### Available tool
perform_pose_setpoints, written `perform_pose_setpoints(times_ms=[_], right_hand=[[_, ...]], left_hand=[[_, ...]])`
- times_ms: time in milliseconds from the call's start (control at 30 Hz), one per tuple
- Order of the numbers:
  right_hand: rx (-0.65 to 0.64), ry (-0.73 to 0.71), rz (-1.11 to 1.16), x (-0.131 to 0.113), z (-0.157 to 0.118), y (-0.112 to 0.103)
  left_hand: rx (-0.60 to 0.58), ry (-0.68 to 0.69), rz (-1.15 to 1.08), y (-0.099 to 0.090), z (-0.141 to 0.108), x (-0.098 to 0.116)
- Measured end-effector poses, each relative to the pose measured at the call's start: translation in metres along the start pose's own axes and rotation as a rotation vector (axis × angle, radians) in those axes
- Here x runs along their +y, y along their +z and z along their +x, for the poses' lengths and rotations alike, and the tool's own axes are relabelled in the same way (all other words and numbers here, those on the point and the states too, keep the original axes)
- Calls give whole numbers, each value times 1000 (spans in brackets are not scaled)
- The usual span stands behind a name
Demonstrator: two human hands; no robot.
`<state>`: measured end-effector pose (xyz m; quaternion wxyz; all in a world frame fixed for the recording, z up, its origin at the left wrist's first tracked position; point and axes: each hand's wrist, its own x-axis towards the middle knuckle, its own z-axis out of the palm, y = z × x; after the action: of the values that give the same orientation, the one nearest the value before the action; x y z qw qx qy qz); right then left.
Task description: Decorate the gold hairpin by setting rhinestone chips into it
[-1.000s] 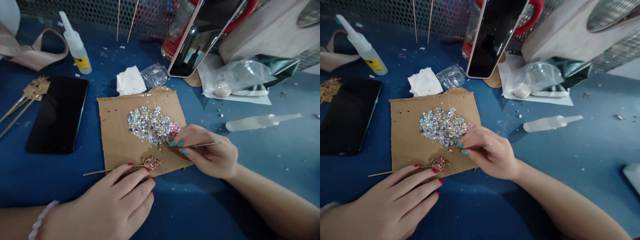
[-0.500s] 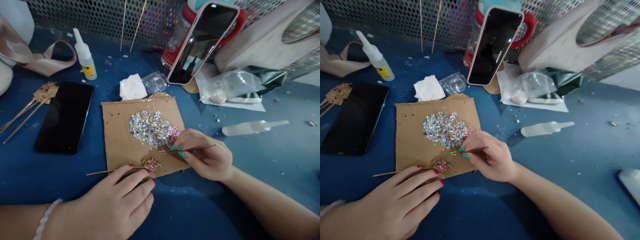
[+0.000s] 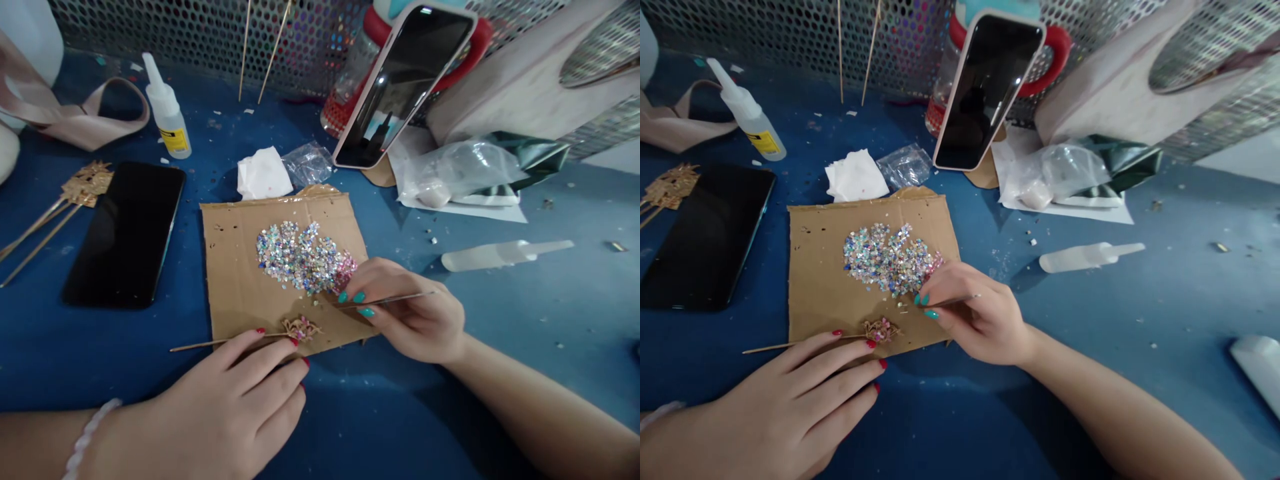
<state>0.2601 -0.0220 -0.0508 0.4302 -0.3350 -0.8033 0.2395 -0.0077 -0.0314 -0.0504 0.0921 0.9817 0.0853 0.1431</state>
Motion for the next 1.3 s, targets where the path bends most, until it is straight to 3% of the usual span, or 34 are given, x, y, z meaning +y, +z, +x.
perform_pose_setpoints(times_ms=[1300], right_hand=[[-8, -42, -77, 0, 6, 1]], left_hand=[[20, -6, -29, 2, -1, 2]])
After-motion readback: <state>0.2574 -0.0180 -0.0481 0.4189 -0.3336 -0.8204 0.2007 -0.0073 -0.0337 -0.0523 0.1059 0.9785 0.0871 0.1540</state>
